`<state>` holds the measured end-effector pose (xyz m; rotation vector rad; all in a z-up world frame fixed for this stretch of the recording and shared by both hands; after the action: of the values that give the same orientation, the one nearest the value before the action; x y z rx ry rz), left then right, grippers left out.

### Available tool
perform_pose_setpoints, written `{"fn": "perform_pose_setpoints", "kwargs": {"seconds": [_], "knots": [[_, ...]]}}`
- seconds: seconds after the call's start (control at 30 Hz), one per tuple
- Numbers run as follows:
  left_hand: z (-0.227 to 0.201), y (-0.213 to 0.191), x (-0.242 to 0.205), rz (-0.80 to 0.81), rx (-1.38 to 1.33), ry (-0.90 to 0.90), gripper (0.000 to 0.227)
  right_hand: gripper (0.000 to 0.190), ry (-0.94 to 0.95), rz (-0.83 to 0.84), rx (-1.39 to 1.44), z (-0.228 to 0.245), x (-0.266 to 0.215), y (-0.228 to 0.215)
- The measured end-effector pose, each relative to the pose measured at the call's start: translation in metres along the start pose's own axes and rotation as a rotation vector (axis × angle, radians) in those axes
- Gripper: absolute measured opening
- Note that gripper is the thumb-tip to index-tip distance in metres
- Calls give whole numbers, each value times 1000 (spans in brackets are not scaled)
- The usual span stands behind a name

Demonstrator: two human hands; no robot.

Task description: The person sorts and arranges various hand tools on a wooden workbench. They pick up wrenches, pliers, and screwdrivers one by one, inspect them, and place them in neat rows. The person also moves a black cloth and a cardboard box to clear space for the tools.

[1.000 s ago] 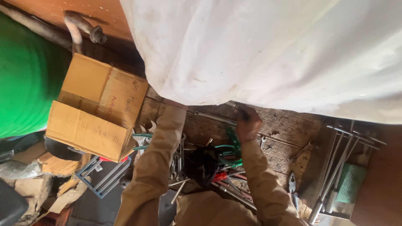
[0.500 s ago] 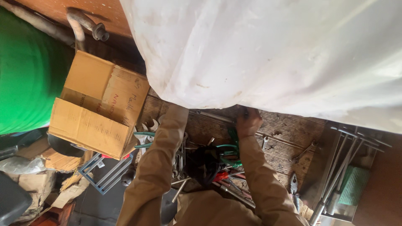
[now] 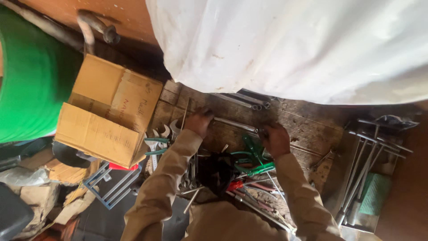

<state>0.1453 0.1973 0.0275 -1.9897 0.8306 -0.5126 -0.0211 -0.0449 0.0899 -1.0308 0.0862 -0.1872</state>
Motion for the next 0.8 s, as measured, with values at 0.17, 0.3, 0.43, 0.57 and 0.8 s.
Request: {"fn": "perform_pose_setpoints", "kwargs": {"seconds": [0.17, 0.3, 0.43, 0.57, 0.8], "knots": [[11, 21, 10, -18, 108, 7, 24, 19, -88, -28, 23, 2, 9, 6], [27, 25, 23, -60, 115, -67, 27, 22, -72, -116, 29, 0, 18, 14], [31, 0, 37, -179, 28, -159, 29, 18, 40, -247, 76, -3, 29, 30], [26, -19, 42, -210, -46, -248, 35, 14, 163, -312, 52, -7, 32, 42], [28, -17, 44, -366, -150, -428, 22, 15, 328, -404, 234, -18, 28, 52]]}}
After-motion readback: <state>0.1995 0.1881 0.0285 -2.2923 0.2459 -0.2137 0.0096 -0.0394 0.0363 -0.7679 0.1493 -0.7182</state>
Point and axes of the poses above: each hand's wrist, its own x-axis towards the middle knuckle, its own y-axis out of the palm, z = x × y, the point moved 6 cm from there along x, towards the middle knuckle, and after that the axes turned 5 degrees about -y, right-handed, at the moved point
